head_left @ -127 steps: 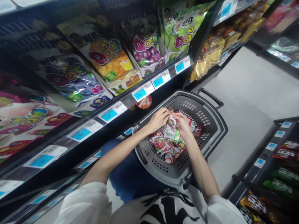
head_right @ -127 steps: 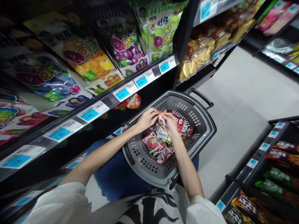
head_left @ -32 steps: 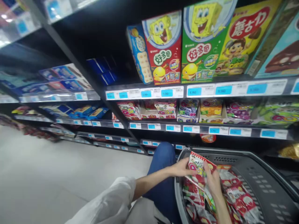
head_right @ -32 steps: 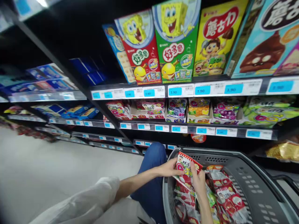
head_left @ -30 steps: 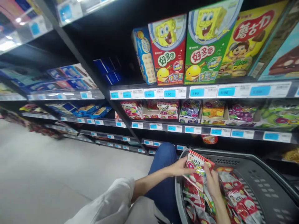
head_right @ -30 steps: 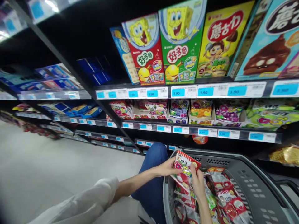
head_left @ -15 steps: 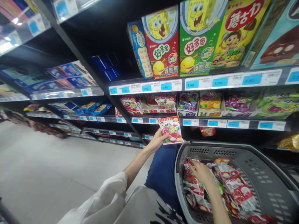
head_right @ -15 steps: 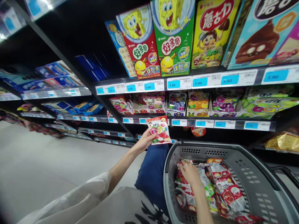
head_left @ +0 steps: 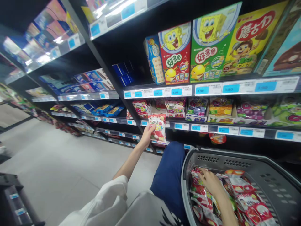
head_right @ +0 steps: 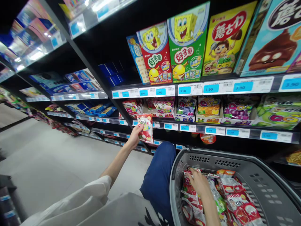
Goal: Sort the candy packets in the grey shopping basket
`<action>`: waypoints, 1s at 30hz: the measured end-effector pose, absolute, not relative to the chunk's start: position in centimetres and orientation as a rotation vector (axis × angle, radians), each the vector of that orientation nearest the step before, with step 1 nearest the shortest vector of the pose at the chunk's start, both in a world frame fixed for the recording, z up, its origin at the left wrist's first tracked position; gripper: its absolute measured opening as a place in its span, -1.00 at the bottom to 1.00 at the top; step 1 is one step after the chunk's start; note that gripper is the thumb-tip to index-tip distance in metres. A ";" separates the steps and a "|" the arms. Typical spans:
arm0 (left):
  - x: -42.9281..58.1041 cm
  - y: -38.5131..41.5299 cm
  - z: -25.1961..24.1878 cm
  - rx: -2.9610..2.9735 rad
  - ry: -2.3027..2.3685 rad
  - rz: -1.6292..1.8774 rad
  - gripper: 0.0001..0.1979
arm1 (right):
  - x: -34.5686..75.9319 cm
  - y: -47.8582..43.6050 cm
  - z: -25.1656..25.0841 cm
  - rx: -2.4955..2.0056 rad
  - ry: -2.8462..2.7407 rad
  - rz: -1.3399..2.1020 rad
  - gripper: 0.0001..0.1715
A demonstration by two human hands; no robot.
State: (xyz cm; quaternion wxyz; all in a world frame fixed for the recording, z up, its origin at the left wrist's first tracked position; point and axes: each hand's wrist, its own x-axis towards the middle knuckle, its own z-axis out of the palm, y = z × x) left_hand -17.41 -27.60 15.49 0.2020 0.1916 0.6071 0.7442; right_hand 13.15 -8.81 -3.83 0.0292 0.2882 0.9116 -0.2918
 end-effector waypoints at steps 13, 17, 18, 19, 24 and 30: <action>-2.9 -25.9 8.2 1.255 1.805 1.139 -0.56 | 11.8 -14.8 0.4 0.498 2.130 -2.449 -0.34; -4.9 -25.8 10.1 1.745 1.985 0.959 -0.64 | 11.5 -13.6 -0.1 0.762 2.225 -2.425 -0.36; -6.7 -25.9 10.9 1.811 2.087 1.016 -0.65 | 11.5 -13.2 -0.1 0.808 2.233 -2.452 -0.36; -8.8 -26.1 11.6 1.843 2.228 1.094 -0.67 | 11.5 -12.7 0.0 0.847 2.257 -2.466 -0.37; -20.6 -28.0 15.8 1.669 3.061 1.216 -0.63 | 11.6 -11.8 0.7 0.963 2.393 -2.455 -0.45; -27.5 -29.5 18.4 1.628 3.372 0.373 -0.60 | 11.2 -13.0 1.9 1.069 2.365 -2.521 -0.48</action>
